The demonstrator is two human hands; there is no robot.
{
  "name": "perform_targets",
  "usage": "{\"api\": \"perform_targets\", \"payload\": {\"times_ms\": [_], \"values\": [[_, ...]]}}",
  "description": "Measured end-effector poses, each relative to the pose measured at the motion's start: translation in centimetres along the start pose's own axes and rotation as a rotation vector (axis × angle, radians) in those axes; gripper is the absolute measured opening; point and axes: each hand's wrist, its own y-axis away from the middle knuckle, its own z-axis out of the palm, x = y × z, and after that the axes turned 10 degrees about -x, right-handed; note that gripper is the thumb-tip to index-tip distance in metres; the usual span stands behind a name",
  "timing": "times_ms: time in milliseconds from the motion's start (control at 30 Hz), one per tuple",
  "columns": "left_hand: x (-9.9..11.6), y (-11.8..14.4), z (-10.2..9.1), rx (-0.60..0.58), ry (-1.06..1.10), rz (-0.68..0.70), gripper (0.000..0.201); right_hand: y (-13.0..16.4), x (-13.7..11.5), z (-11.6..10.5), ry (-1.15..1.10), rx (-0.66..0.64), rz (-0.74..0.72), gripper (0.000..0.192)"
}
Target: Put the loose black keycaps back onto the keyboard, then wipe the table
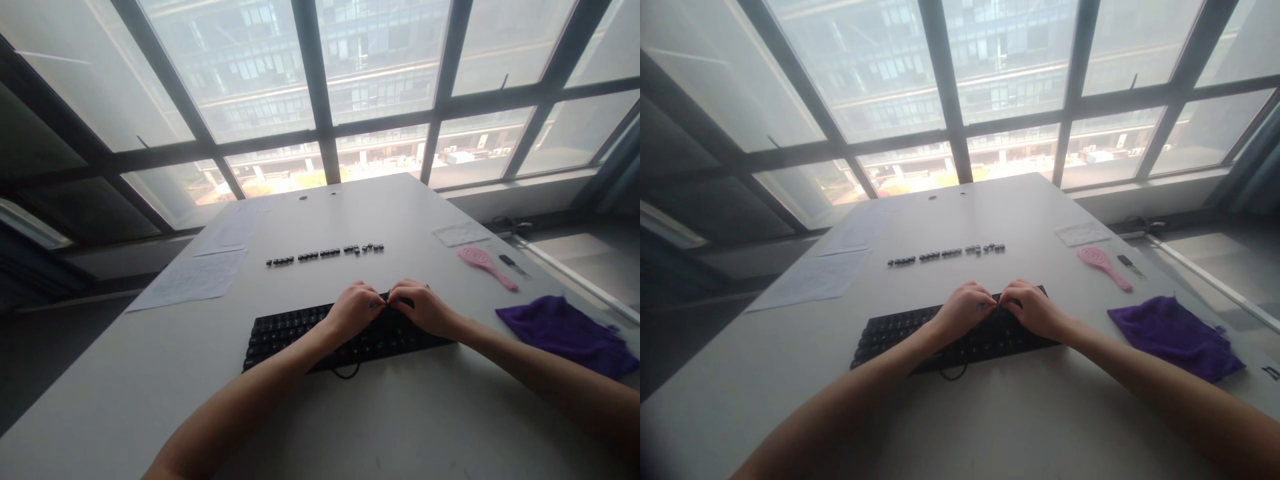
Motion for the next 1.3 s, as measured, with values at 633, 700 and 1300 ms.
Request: {"api": "perform_targets", "payload": {"times_ms": [633, 700, 1300], "values": [[-0.3, -0.2, -0.3, 0.056, 0.159, -0.068, 0.011, 0.5, -0.6, -0.3, 0.058, -0.057, -0.088, 0.019], [-0.3, -0.2, -0.1, 0.058, 0.137, -0.063, 0.012, 0.7, -0.7, -0.2, 0.076, -0.057, -0.081, 0.021], [-0.6, 0.1, 0.4, 0.112, 0.119, -0.034, 0.013, 1.0, -0.3, 0.3, 0.104, -0.039, -0.09, 0.02]]}}
